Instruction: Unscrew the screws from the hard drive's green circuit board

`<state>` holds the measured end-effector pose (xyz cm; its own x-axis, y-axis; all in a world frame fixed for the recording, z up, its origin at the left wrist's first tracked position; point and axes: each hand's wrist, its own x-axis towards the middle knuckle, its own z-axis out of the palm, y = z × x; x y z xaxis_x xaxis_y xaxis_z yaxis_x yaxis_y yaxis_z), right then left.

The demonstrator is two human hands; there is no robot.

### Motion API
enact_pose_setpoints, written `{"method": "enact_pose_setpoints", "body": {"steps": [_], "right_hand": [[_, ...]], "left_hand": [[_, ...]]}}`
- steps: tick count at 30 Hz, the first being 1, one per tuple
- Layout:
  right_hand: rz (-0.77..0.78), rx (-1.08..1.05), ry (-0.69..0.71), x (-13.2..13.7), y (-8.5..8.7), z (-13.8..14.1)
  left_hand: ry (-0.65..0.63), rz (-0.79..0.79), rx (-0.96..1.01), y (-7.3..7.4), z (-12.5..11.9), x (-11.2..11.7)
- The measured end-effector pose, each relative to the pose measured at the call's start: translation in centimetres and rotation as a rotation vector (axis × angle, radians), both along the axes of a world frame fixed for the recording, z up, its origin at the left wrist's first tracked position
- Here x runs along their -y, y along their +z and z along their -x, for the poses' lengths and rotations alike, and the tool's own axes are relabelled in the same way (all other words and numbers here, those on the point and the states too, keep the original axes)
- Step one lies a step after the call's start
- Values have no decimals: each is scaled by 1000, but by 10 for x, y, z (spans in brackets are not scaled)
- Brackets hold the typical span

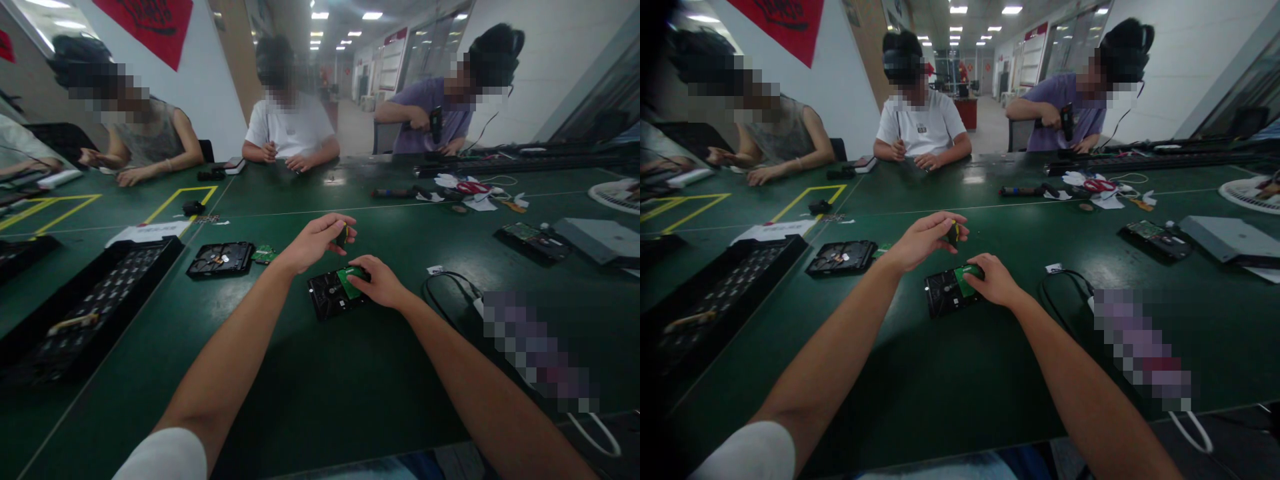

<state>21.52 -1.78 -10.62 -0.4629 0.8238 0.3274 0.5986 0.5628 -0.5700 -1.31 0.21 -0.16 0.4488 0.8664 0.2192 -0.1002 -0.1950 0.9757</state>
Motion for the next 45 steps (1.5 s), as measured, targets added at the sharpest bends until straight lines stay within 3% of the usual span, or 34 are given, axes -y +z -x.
{"method": "enact_pose_setpoints", "body": {"steps": [3,9,14,19,29,35,42,45], "right_hand": [[2,2,2,0,0,0],[4,13,0,-1,-2,-1],[1,14,6,-1,0,0],[18,4,2,0,3,1],[5,1,8,0,1,1],[4,7,14,-1,0,-1],[8,18,6,-1,0,-2],[2,9,7,0,1,-1]], "left_hand": [[19,-20,-24,1,1,1],[226,-101,-90,-4,-3,0],[134,-104,-21,-4,-4,-2],[72,26,22,1,-2,-1],[253,-105,-83,-5,-1,-3],[122,-64,9,-3,-2,-2],[69,50,33,0,2,-3],[77,5,-9,1,4,-2]]}}
